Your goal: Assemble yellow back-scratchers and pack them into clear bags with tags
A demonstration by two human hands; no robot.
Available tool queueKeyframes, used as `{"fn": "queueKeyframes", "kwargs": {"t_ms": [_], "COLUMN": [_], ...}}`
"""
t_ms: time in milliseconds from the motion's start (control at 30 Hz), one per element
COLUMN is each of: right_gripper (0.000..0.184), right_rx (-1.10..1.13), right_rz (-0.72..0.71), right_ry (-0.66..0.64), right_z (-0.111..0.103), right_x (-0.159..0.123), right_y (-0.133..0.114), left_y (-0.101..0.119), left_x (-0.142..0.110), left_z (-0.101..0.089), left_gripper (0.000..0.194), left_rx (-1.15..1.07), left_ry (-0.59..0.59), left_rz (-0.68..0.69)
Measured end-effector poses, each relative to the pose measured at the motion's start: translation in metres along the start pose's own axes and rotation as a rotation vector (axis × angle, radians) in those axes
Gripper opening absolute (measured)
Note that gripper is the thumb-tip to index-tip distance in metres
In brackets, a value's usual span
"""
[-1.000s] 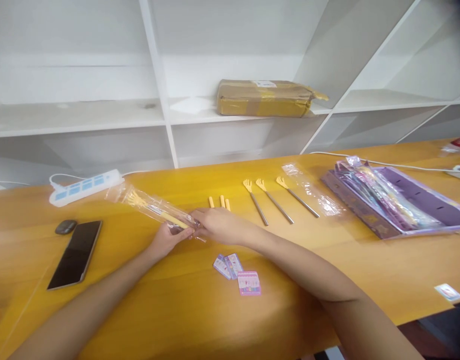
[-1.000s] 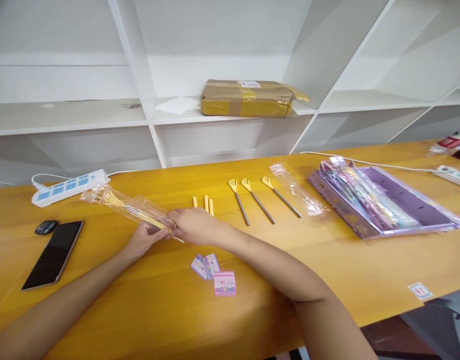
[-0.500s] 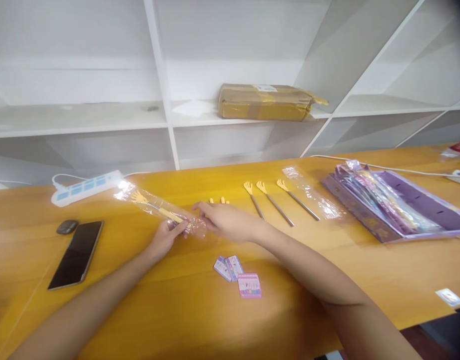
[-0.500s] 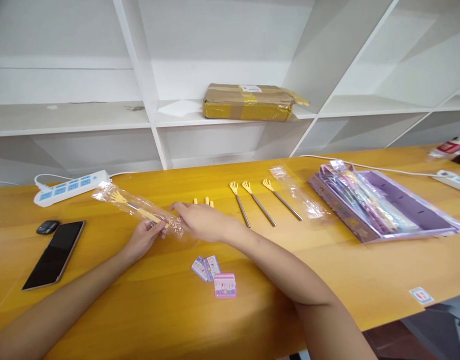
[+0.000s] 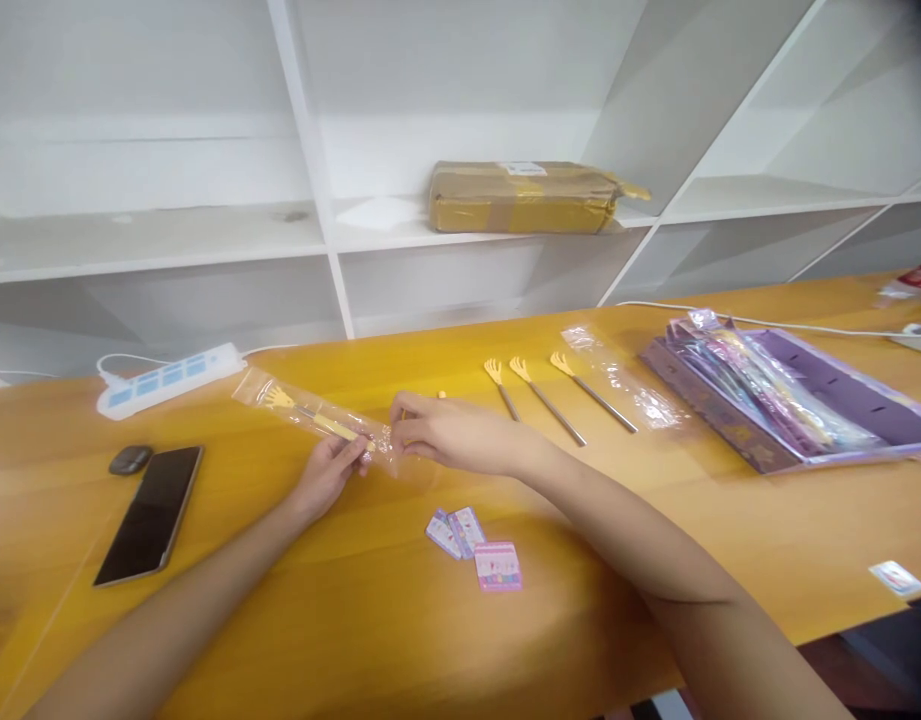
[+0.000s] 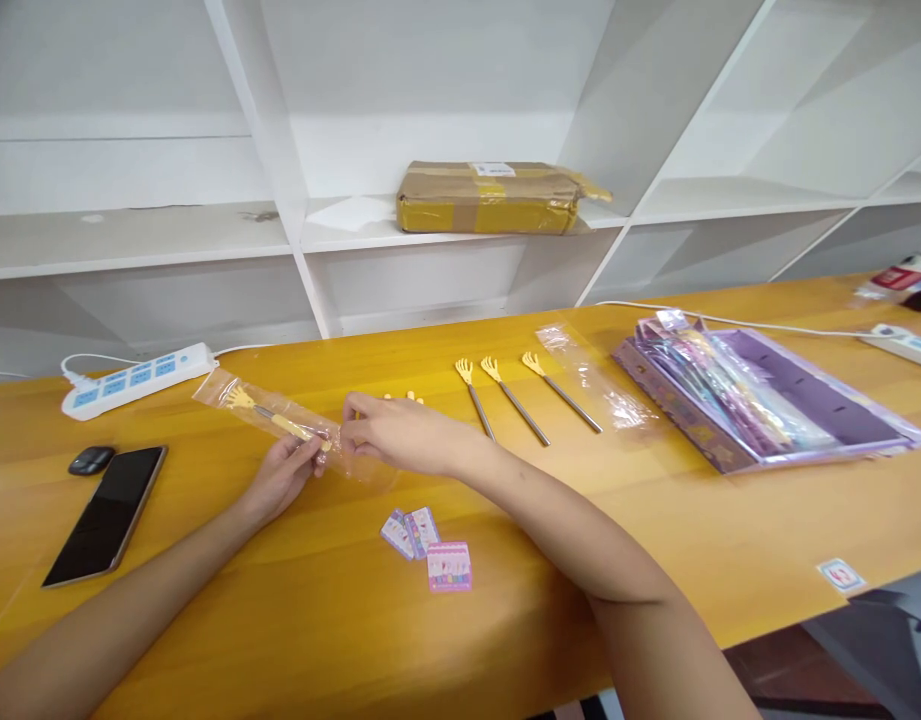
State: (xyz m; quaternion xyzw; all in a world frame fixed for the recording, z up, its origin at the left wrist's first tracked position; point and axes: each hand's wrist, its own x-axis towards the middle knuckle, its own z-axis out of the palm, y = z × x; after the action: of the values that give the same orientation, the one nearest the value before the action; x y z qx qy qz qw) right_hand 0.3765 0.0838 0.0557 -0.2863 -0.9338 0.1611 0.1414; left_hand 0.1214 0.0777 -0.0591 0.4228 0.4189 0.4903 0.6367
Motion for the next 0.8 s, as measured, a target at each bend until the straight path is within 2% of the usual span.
{"fn": "queueKeyframes", "kwargs": {"t_ms": [200, 367, 600, 700, 800], "right_gripper": [0.022, 0.019, 0.013, 0.013, 0.013], "right_rx": [0.066, 0.074, 0.106, 0.085, 0.063], "right_rz": [-0.13, -0.109, -0.018, -0.029, -0.045], "right_ry": [0.09, 0.076, 0.053, 0.057, 0.075], "right_z": [0.0, 0.01, 0.019, 0.021, 0.024], "right_x": [0.006, 0.011, 0.012, 0.013, 0.013], "right_y": [-0.002, 0.002, 0.002, 0.001, 0.003], "left_y": [-0.004, 0.003, 0.001, -0.006, -0.01], "left_x": [0.002, -0.002, -0.008, -0.006, -0.002], "left_z": [-0.004, 0.002, -0.002, -0.008, -0.011], "left_gripper": [0.036, 0.037, 0.034, 0.04, 0.055], "left_rx": [0.215, 0.348, 0.252, 0.208, 0.179], "left_ry": [-0.162, -0.262, -0.331, -0.378, -0.409], "left_rz": [0.089, 0.082, 0.09, 0.097, 0.13]}}
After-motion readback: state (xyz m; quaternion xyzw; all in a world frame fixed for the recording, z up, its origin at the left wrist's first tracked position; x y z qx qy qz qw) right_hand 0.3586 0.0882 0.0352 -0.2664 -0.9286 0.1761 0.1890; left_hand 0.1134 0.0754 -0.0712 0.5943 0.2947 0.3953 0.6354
